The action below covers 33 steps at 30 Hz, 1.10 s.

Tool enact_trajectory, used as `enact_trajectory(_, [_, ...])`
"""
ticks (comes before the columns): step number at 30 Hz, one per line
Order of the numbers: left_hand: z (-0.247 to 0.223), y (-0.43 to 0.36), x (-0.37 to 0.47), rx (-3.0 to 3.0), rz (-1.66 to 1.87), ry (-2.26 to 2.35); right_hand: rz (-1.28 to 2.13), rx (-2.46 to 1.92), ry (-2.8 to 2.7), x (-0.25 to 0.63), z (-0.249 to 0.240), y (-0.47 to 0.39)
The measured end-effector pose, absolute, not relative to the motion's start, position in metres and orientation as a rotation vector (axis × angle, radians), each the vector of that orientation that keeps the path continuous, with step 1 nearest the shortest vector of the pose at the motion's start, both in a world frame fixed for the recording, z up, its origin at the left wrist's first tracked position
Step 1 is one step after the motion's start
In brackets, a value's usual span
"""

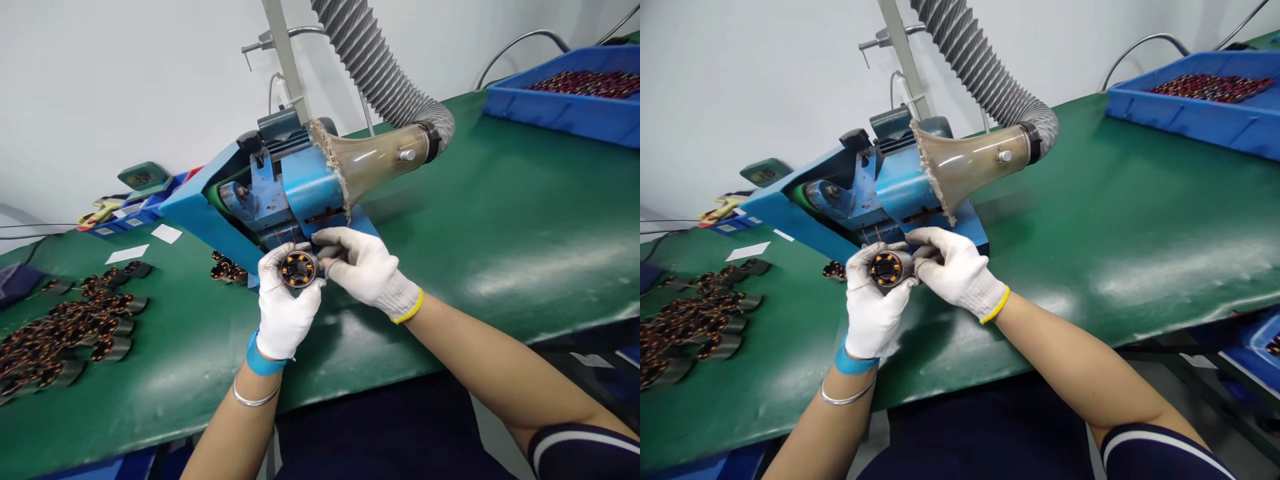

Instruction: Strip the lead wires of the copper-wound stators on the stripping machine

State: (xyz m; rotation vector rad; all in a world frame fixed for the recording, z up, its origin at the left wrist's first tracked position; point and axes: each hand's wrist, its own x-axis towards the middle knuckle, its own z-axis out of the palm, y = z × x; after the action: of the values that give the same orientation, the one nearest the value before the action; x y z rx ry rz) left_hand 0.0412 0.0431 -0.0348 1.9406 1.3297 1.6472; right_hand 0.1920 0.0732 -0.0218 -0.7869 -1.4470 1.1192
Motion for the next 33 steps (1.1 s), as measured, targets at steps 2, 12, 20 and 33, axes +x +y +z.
enact_trajectory(2, [-0.034, 0.043, 0.041, 1.998, 1.666, 1.373, 1.225, -0.733, -1.236, 0.195, -0.017, 0.077])
enact_trajectory(12, [-0.032, 0.048, 0.047, 1.884, 1.8, 1.365, 1.39, -0.813, -1.692, 0.191, -0.022, 0.072])
enact_trajectory(20, [-0.037, 0.051, 0.045, 1.834, 1.75, 1.421, 1.331, -0.844, -1.33, 0.198, -0.01, 0.077])
enact_trajectory(33, [-0.041, 0.05, 0.039, 2.096, 1.721, 1.557, 1.217, -0.891, -1.593, 0.199, -0.014, 0.077])
